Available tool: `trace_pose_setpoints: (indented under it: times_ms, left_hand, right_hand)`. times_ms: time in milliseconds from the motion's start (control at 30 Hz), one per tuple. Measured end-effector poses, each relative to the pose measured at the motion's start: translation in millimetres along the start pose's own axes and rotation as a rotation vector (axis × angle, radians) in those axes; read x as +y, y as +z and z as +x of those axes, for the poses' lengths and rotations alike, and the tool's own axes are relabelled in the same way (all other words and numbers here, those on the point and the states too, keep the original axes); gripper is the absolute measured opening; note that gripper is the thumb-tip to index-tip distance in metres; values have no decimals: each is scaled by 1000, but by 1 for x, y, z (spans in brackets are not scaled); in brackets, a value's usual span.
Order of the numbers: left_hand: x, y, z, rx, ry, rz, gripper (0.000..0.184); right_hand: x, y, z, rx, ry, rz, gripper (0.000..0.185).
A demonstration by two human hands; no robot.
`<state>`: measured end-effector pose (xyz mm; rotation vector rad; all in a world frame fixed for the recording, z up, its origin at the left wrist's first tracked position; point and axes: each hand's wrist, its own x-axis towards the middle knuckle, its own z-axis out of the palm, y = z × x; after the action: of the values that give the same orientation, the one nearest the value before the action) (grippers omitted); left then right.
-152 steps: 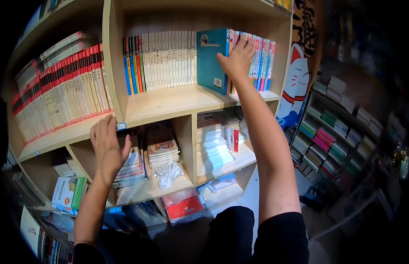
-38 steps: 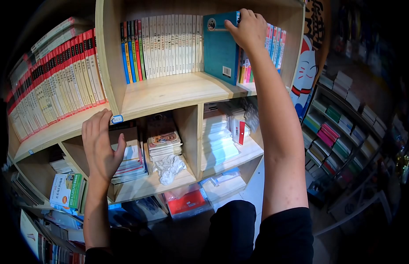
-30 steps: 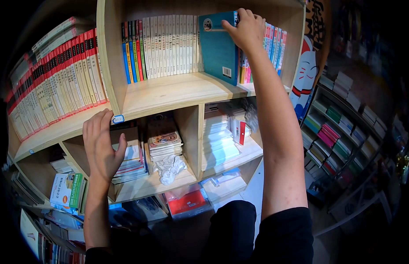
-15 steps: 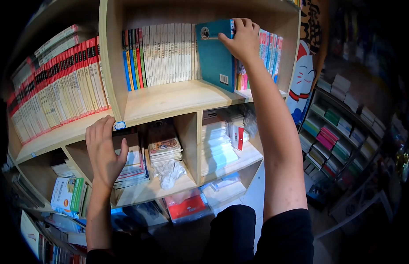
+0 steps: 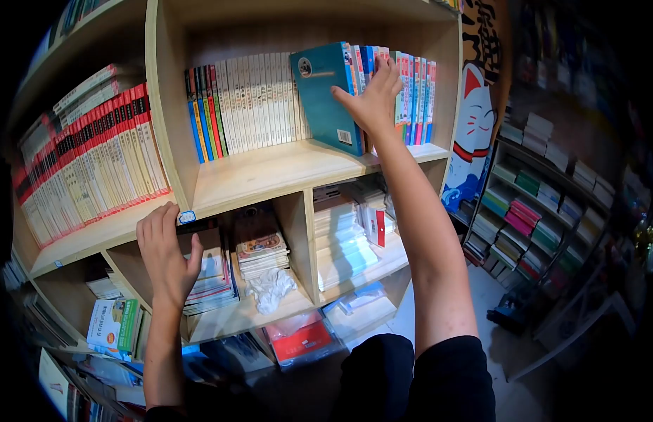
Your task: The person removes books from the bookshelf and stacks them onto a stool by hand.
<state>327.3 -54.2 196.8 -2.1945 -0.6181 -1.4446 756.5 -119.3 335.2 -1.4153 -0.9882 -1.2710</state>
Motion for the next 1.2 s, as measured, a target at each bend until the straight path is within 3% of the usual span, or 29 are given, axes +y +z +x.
trace_pose_setpoints:
  times_ms: [533,600,733,900,1200]
  left_hand:
    - [-1,2,-2,14,5,17,56]
    - [-1,1,-1,12,9,17,56]
    - [-3,-1,-1,-2,25,11,57]
    - [-1,-1,-2,-2,1,-3,56]
    - [3,-3,-1,0,-14,-14,57]
  right_hand:
    - [-20,-12,-8,-84,111,63,126]
    - [-28,-13,-12,-161,247,109,130]
    - [-27,-22,-24,-290,274,64,132]
    - [-33,-37,-30,-374,125,82,120]
    - [-45,-36,-33,-278,66,-2,110]
